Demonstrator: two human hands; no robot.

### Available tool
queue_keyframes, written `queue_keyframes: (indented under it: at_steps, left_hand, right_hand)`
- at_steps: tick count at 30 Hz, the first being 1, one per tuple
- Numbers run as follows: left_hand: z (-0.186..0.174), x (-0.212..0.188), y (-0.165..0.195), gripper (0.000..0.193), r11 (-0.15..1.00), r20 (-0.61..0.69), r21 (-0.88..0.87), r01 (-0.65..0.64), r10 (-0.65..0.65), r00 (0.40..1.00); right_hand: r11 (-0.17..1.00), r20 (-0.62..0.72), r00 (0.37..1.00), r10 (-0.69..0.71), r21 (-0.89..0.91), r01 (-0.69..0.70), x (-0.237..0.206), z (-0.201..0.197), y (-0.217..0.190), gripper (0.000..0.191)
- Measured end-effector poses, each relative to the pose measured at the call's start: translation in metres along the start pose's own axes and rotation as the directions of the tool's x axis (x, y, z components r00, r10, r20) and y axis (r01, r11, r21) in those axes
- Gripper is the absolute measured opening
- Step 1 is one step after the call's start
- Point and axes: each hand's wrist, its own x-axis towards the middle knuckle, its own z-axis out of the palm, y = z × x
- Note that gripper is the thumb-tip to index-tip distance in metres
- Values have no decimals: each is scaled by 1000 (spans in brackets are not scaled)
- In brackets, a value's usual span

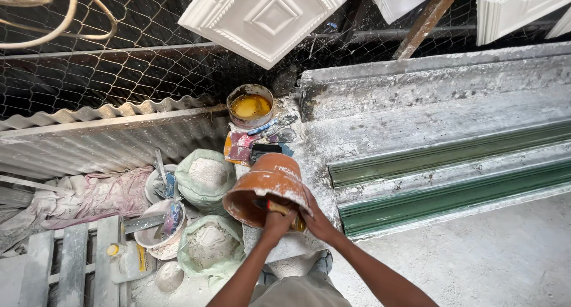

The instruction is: The person scrapes dried plaster residue off long green mold strips with an orange sponge, then brushes the strips with a paintbrush. They gather broken plaster pieces into a bowl, carry the bowl, and continue brushing the mold surfaces.

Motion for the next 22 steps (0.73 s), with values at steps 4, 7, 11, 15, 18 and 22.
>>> queue_keyframes:
  at_steps: [4, 7, 11, 15, 18, 22]
  left_hand:
    - [-44, 11, 58, 41, 932, 191, 298, -205, 152, 970]
    - [-84, 27, 96, 35, 764, 278, 467, -444, 350, 895]
    - [-110, 60, 113, 27, 727, -42, 603, -330, 441, 897]
    - [-60, 38, 77, 20, 921, 47, 389, 19, -40, 998]
    - [-15, 38, 62, 15, 947, 24, -280, 157, -157, 987]
    - [15, 29, 27, 16, 871, -355, -442, -217, 53, 933]
  right_hand:
    - [992, 61, 994, -87, -83, 92, 27, -36, -21, 73]
    - [980, 150, 988, -28, -189, 56, 46, -61, -42, 74]
    - [993, 63, 998, 19, 115, -27, 57, -50, -76, 75]
    - [939, -22, 998, 53, 341, -42, 64, -32, -94, 68]
    - [981, -6, 998, -70, 181, 70, 63, -23, -90, 65]
    - [992, 97, 991, -95, 88, 86, 77, -35, -87, 66]
